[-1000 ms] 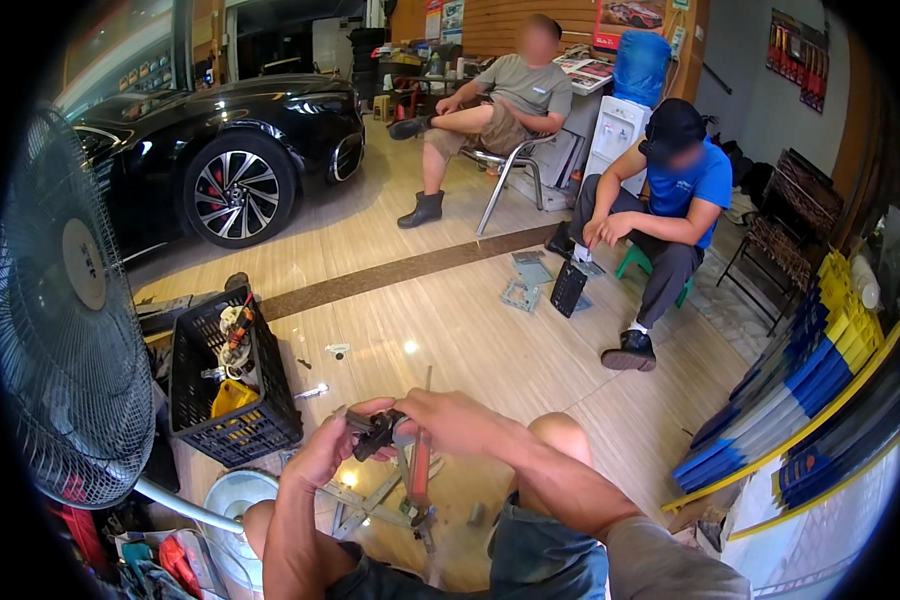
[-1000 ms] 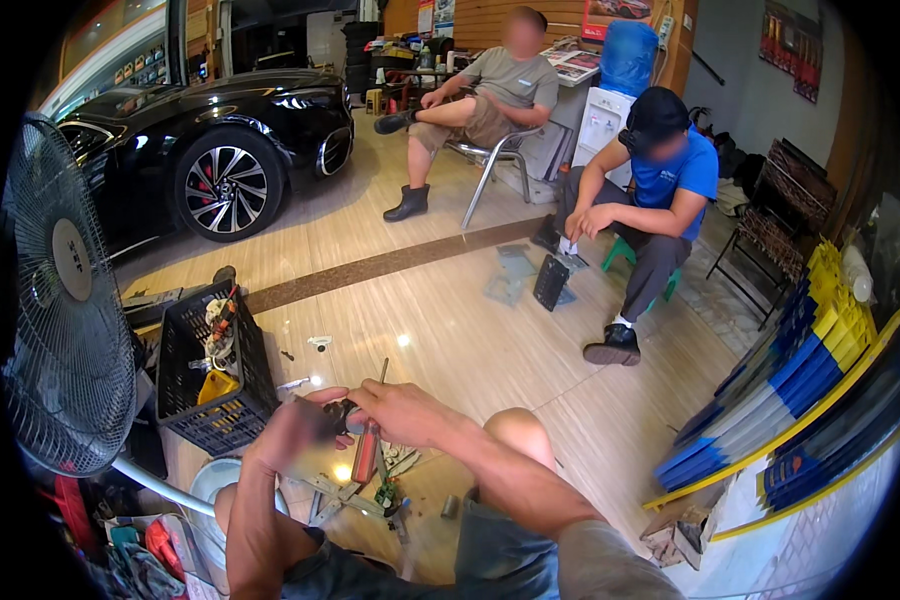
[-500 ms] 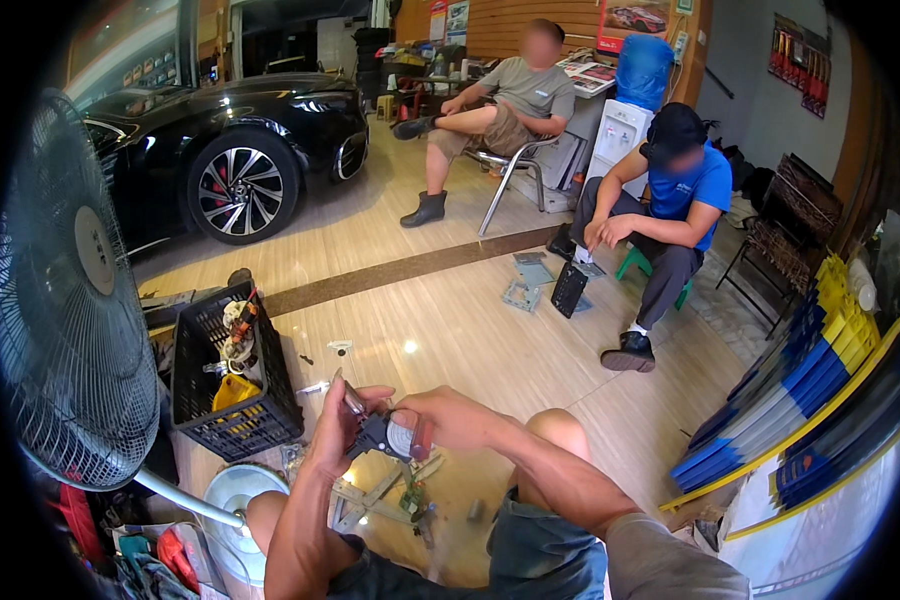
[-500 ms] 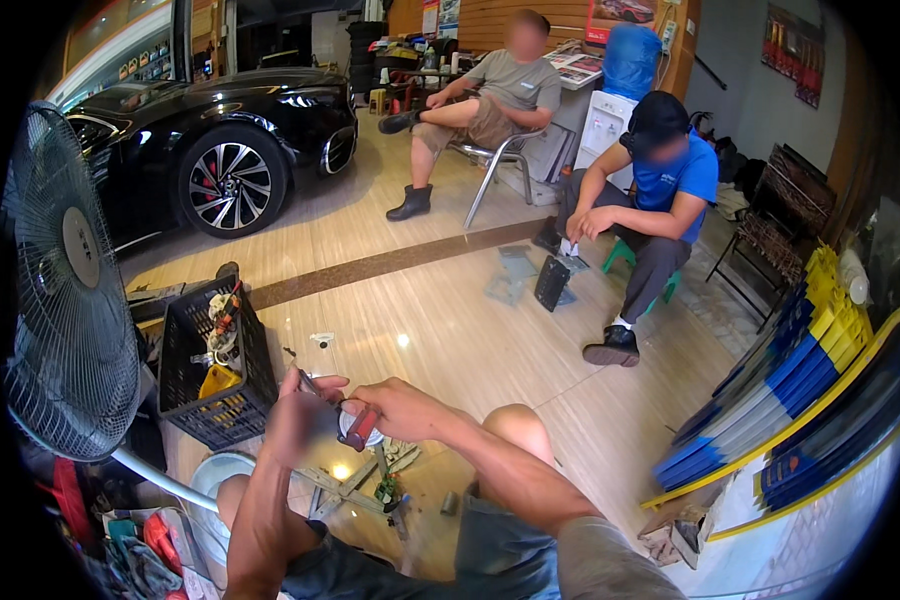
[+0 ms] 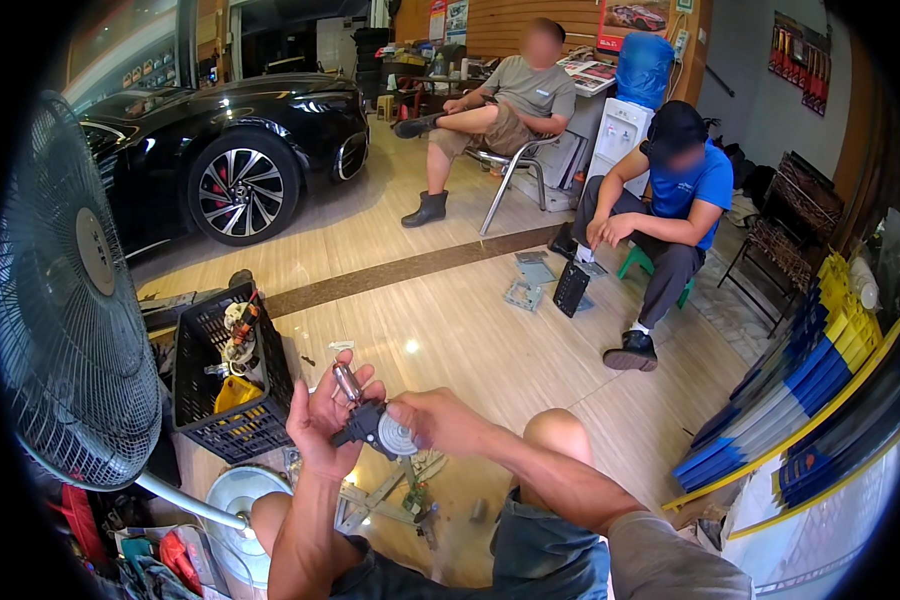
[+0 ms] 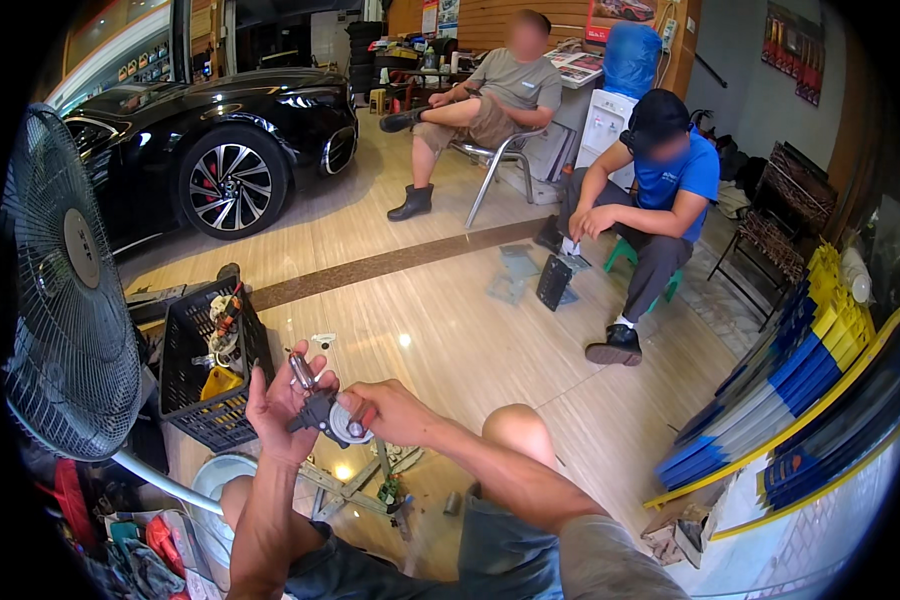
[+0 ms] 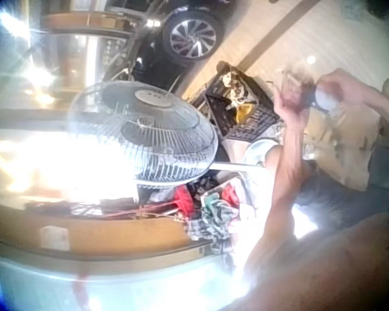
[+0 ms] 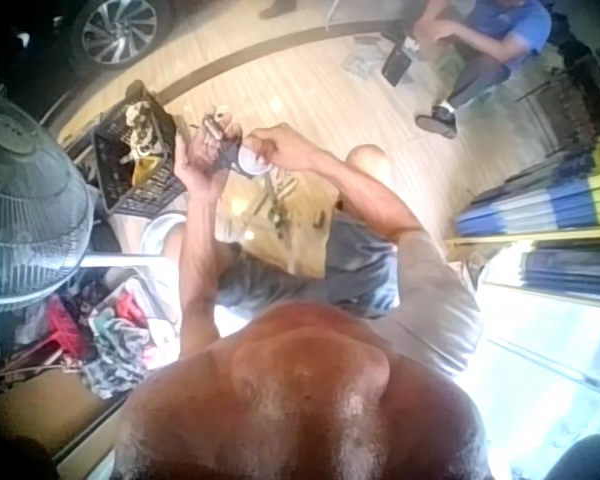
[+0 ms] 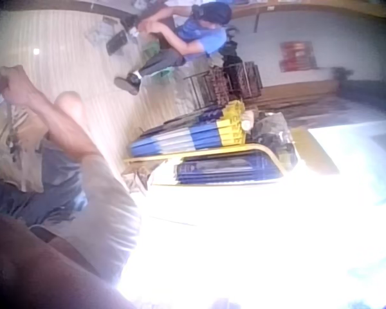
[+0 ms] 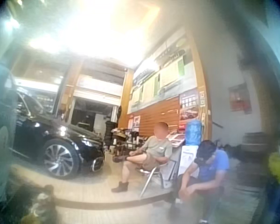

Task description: The person disassembles a small electric motor using a screwdriver to pry open the housing and remove internal components.

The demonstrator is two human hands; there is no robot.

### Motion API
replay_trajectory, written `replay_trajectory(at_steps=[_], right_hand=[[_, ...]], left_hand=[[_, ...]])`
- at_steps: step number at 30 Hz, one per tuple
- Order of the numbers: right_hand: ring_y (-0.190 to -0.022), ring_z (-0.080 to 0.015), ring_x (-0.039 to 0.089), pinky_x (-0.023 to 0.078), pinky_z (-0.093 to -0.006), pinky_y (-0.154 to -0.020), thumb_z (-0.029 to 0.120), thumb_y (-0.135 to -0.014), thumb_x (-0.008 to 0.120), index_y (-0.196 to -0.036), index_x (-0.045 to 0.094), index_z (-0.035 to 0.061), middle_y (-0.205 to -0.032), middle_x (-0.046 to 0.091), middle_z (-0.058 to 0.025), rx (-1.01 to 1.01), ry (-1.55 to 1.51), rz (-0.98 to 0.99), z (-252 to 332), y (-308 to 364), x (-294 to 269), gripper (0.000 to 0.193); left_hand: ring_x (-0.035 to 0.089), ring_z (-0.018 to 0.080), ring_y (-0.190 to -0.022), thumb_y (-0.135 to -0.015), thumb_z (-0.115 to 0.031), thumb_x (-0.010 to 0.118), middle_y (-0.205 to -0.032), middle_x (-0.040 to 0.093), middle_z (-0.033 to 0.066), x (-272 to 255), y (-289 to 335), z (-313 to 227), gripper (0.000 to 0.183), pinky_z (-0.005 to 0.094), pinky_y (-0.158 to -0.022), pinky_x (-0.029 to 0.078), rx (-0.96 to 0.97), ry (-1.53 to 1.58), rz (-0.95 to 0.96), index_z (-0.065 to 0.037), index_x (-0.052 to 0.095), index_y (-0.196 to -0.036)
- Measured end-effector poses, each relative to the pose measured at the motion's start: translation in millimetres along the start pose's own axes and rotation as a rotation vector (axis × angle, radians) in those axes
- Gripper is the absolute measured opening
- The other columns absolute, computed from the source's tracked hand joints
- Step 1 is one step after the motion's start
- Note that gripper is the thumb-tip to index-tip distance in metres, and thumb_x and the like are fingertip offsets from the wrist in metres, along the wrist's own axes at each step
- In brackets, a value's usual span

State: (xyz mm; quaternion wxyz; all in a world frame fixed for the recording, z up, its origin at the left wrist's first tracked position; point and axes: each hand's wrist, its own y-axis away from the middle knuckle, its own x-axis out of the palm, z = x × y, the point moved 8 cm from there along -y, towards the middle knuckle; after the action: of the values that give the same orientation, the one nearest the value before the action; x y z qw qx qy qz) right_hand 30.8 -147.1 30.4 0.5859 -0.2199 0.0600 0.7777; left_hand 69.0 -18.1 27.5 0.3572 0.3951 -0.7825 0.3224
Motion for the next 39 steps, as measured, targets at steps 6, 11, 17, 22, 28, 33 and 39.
replay_trajectory(at_steps=[6, 11, 17, 22, 28, 33, 39], right_hand=[[-0.064, -0.0125, 0.058, 0.047, -0.0298, -0.057, 0.043, -0.103, 0.048, -0.102, 0.065, 0.0016, -0.07, 0.061, -0.0058, 0.04, -0.152, -0.121, -13.8, 0.8, 9.7, 0.045], [-0.061, -0.0133, 0.062, 0.05, -0.0317, -0.055, 0.04, -0.103, 0.049, -0.103, 0.064, 0.0004, -0.066, 0.063, -0.0101, -0.1, -0.159, -0.22, 2.6, -2.3, 16.4, 0.043], [-0.06, -0.0081, 0.058, 0.048, -0.0257, -0.055, 0.04, -0.104, 0.047, -0.107, 0.065, -0.0009, -0.067, 0.062, -0.0025, 0.009, -0.253, -0.215, 16.8, 1.3, 20.3, 0.044], [-0.057, -0.0119, 0.061, 0.049, -0.0293, -0.052, 0.043, -0.103, 0.046, -0.099, 0.062, -0.0011, -0.064, 0.061, -0.0063, 0.024, -0.273, -0.205, 7.7, -2.1, 27.6, 0.047], [-0.053, -0.0152, 0.063, 0.048, -0.0309, -0.05, 0.038, -0.105, 0.044, -0.092, 0.06, 0.0003, -0.059, 0.06, -0.0078, -0.033, -0.2, -0.197, 24.6, 2.9, 19.5, 0.043], [-0.053, -0.019, 0.063, 0.048, -0.0327, -0.051, 0.035, -0.104, 0.047, -0.092, 0.059, -0.0001, -0.06, 0.061, -0.0107, -0.13, -0.138, -0.242, 27.0, 2.7, 22.3, 0.039], [-0.054, -0.0268, 0.059, 0.047, -0.0366, -0.054, 0.028, -0.103, 0.05, -0.093, 0.057, -0.0012, -0.064, 0.058, -0.0176, -0.228, -0.055, -0.3, 33.4, 6.0, 20.4, 0.032]], left_hand=[[0.062, 0.0281, -0.104, -0.095, -0.066, 0.034, -0.136, 0.055, 0.0175, 8.5, 0.2, -3.5, 0.081, 0.0416, -0.095, 0.047, 0.162, -0.102, -0.1, -0.004, 0.039, -0.147], [0.063, 0.0302, -0.103, -0.097, -0.063, 0.03, -0.136, 0.056, 0.0164, 4.9, 3.2, -16.7, 0.078, 0.0428, -0.093, 0.048, 0.244, -0.069, -0.072, -0.003, 0.044, -0.144], [0.063, 0.0291, -0.104, -0.097, -0.063, 0.03, -0.133, 0.058, 0.0155, 7.9, 1.1, -14.0, 0.076, 0.0412, -0.092, 0.048, 0.298, -0.052, -0.099, -0.002, 0.053, -0.137], [0.065, 0.0288, -0.102, -0.097, -0.061, 0.029, -0.131, 0.059, 0.0179, 2.8, -2.1, -10.8, 0.075, 0.0406, -0.093, 0.048, 0.282, -0.114, -0.111, -0.003, 0.054, -0.136], [0.067, 0.0264, -0.089, -0.097, -0.063, 0.026, -0.134, 0.056, 0.0209, 11.9, -0.5, -14.5, 0.074, 0.0392, -0.086, 0.052, 0.25, -0.15, -0.111, -0.009, 0.05, -0.141], [0.066, 0.0227, -0.084, -0.095, -0.068, 0.023, -0.15, 0.041, 0.0192, 27.2, 0.3, -23.1, 0.082, 0.0377, -0.081, 0.053, 0.32, -0.354, 0.116, -0.007, 0.041, -0.147], [0.062, 0.02, -0.079, -0.094, -0.07, 0.024, -0.152, 0.037, 0.016, 28.5, -2.6, -19.4, 0.086, 0.0375, -0.082, 0.052, 0.289, -0.31, 0.087, -0.005, 0.035, -0.15]])
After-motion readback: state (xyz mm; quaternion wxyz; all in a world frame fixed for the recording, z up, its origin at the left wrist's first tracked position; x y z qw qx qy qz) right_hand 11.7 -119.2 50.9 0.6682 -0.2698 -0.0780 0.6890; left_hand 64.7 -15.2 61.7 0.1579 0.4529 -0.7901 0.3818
